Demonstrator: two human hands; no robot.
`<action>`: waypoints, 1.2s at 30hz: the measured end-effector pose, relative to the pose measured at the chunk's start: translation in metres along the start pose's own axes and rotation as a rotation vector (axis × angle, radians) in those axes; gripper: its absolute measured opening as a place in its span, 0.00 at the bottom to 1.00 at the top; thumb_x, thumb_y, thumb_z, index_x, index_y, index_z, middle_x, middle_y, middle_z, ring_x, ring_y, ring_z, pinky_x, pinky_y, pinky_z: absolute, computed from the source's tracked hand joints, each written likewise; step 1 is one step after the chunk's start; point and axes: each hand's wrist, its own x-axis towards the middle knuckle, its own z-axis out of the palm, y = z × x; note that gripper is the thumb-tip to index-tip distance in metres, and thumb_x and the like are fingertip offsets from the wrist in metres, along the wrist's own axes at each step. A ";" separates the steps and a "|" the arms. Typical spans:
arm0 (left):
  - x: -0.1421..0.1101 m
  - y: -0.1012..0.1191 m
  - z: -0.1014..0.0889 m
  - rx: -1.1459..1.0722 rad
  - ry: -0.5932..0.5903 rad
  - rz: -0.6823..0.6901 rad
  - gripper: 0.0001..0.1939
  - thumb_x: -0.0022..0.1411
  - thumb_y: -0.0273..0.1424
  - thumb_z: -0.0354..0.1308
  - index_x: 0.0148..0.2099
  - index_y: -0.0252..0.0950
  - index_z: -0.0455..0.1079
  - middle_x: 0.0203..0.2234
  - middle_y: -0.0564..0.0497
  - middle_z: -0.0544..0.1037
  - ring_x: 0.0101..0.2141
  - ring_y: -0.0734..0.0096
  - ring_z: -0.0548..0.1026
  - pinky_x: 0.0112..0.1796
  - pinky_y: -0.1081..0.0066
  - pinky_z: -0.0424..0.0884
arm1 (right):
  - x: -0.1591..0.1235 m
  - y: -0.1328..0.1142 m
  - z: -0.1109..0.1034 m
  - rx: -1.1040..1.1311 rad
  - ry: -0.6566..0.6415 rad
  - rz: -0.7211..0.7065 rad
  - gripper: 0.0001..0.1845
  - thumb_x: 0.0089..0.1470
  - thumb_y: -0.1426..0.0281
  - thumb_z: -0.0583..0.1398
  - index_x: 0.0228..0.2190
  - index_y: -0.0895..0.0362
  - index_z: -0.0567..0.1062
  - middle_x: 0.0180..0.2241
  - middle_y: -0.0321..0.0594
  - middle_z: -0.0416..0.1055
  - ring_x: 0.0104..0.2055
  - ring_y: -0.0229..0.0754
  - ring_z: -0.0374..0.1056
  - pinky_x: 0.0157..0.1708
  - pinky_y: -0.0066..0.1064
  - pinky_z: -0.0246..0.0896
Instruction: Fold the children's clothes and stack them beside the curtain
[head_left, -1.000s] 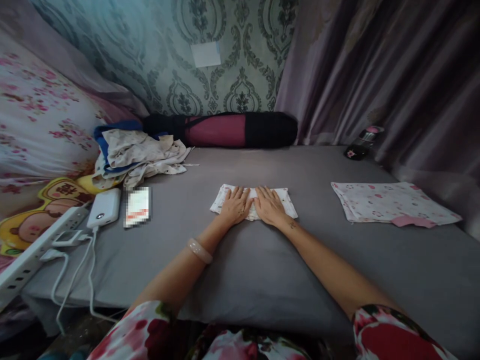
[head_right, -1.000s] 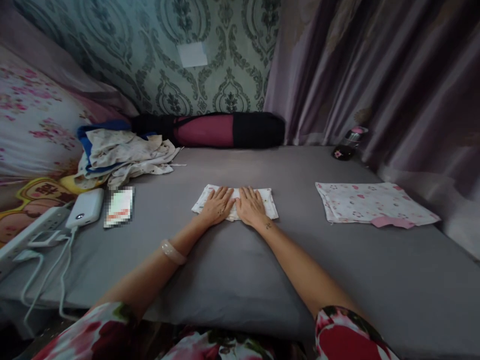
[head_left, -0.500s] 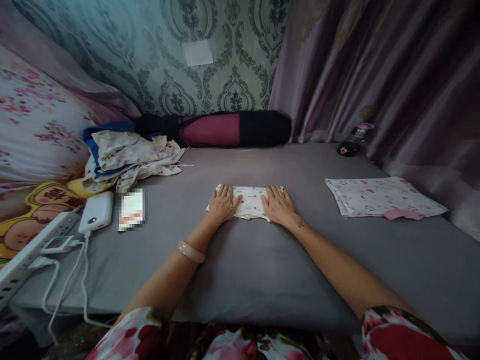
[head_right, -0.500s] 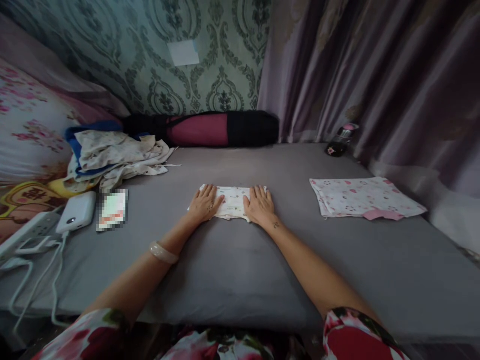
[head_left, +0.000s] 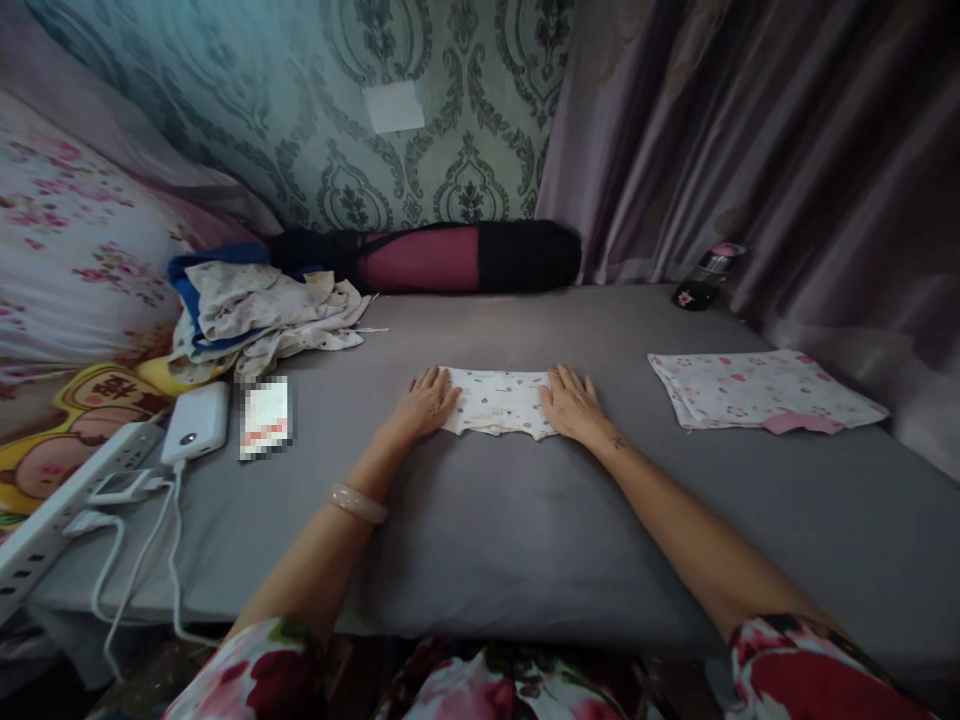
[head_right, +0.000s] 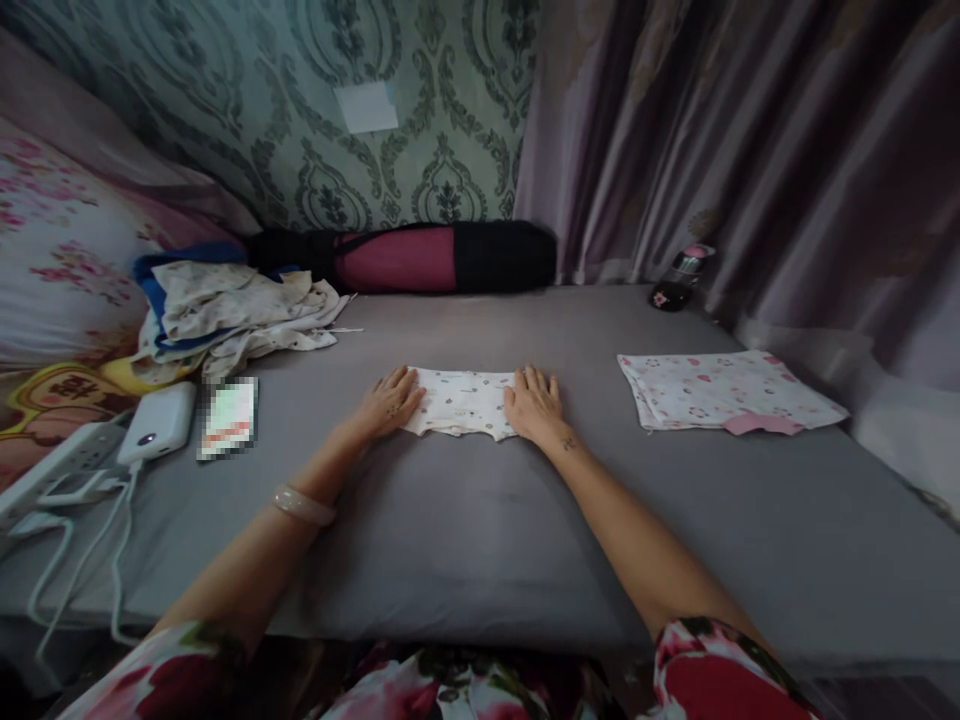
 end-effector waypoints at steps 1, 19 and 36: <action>-0.002 0.005 -0.003 0.008 0.009 -0.018 0.30 0.69 0.43 0.38 0.66 0.31 0.53 0.65 0.35 0.54 0.65 0.51 0.51 0.60 0.52 0.50 | 0.001 -0.004 0.000 0.006 0.017 -0.015 0.31 0.63 0.64 0.41 0.60 0.69 0.59 0.64 0.58 0.51 0.66 0.56 0.47 0.63 0.52 0.39; -0.020 -0.021 0.017 -0.221 0.295 0.037 0.20 0.65 0.34 0.48 0.56 0.32 0.64 0.53 0.37 0.70 0.51 0.57 0.71 0.53 0.59 0.66 | 0.002 -0.019 0.009 -0.055 -0.016 -0.023 0.32 0.64 0.63 0.41 0.61 0.71 0.59 0.63 0.56 0.54 0.65 0.54 0.48 0.64 0.45 0.38; -0.024 -0.025 0.006 -0.340 0.286 -0.070 0.18 0.62 0.32 0.53 0.53 0.33 0.70 0.33 0.46 0.76 0.33 0.67 0.72 0.39 0.68 0.68 | 0.005 -0.062 0.019 0.049 -0.027 -0.113 0.33 0.65 0.62 0.38 0.63 0.67 0.55 0.65 0.49 0.52 0.67 0.52 0.44 0.65 0.44 0.35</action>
